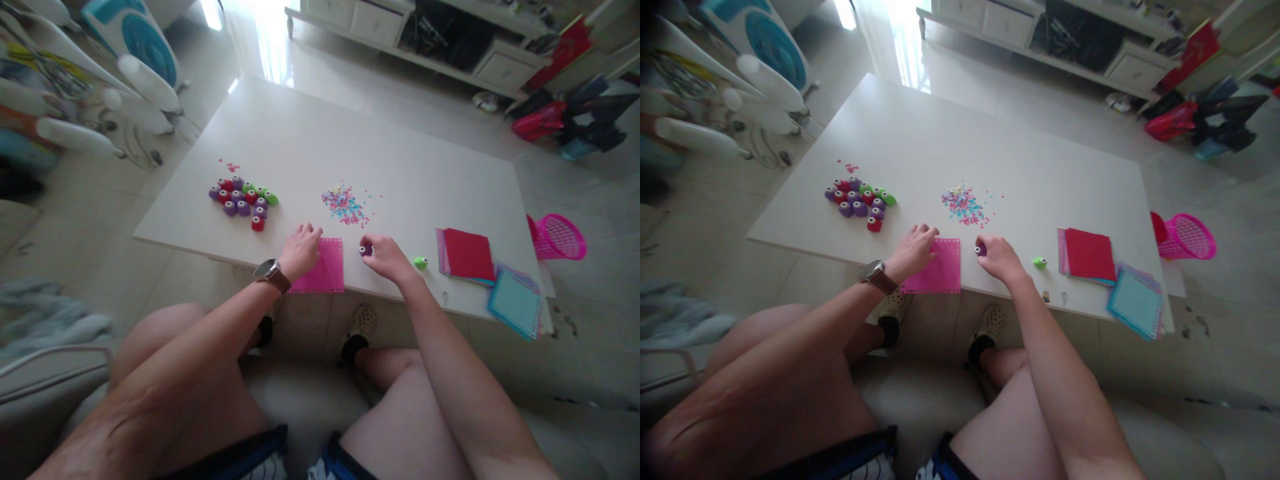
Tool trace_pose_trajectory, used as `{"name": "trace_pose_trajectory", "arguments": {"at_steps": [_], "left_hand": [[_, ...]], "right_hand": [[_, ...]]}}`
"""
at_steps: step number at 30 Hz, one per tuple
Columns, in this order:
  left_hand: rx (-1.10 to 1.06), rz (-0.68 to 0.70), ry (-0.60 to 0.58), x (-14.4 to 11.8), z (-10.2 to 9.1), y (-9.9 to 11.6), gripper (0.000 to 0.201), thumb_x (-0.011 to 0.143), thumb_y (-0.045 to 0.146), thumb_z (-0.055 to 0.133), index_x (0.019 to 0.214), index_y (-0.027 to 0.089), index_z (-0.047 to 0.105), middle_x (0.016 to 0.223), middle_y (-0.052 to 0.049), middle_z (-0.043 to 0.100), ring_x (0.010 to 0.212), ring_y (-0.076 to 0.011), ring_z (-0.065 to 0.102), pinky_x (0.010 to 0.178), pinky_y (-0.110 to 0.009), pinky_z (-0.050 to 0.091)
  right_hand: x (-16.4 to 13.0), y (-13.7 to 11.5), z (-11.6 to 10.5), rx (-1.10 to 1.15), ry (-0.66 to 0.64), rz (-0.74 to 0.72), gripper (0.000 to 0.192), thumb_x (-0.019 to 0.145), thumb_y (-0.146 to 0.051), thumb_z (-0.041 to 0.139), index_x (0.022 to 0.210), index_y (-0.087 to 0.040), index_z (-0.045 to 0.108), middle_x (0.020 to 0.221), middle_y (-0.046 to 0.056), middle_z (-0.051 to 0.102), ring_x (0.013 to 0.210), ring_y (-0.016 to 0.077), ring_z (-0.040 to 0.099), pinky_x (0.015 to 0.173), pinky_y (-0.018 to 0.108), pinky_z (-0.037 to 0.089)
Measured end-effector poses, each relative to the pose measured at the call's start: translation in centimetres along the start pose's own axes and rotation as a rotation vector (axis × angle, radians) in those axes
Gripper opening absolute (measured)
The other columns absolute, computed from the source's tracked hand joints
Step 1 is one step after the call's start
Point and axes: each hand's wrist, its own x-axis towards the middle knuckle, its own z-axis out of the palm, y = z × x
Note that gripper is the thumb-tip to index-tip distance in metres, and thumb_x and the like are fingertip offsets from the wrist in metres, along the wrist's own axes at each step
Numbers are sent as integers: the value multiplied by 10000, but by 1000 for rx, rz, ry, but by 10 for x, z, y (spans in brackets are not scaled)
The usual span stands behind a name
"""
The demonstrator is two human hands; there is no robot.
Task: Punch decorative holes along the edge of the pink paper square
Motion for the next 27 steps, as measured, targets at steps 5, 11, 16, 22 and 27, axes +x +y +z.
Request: {"name": "trace_pose_trajectory", "arguments": {"at_steps": [5,11,16,22,27], "left_hand": [[10,-20,-48,1,4,-3,517,888,182,650,1399,208,571,1414,-161,566,1291,-324,510,1031,-460,443],[1,-50,-70,6,11,-9,533,834,183,673,1360,240,602,1308,-152,635,1259,-353,518,995,-493,409],[-30,-31,-61,8,17,-11,346,835,142,609,1159,224,697,1227,-148,674,1215,-343,562,946,-480,411],[-161,-27,-78,7,14,-8,285,909,106,516,1098,233,688,1154,-82,770,1182,-291,642,932,-429,402],[-207,-66,-87,8,9,-4,329,906,104,542,1160,254,688,1162,-59,786,1167,-269,680,924,-394,410]], "right_hand": [[-1,-1,1,26,-21,-4,222,765,-42,627,886,-229,630,899,44,737,841,208,677,784,294,483],[-2,0,4,32,-30,-21,224,771,-31,630,874,-228,605,879,35,712,833,203,659,788,292,466],[-1,-2,13,42,-50,-70,228,772,-9,617,839,-224,576,869,25,691,806,184,611,754,280,432],[0,-9,22,77,-85,-102,231,790,-8,643,845,-219,566,877,16,680,818,177,600,765,276,425],[1,-10,23,101,-86,-88,250,787,-62,748,836,-217,559,878,15,668,821,181,601,758,283,431]]}}
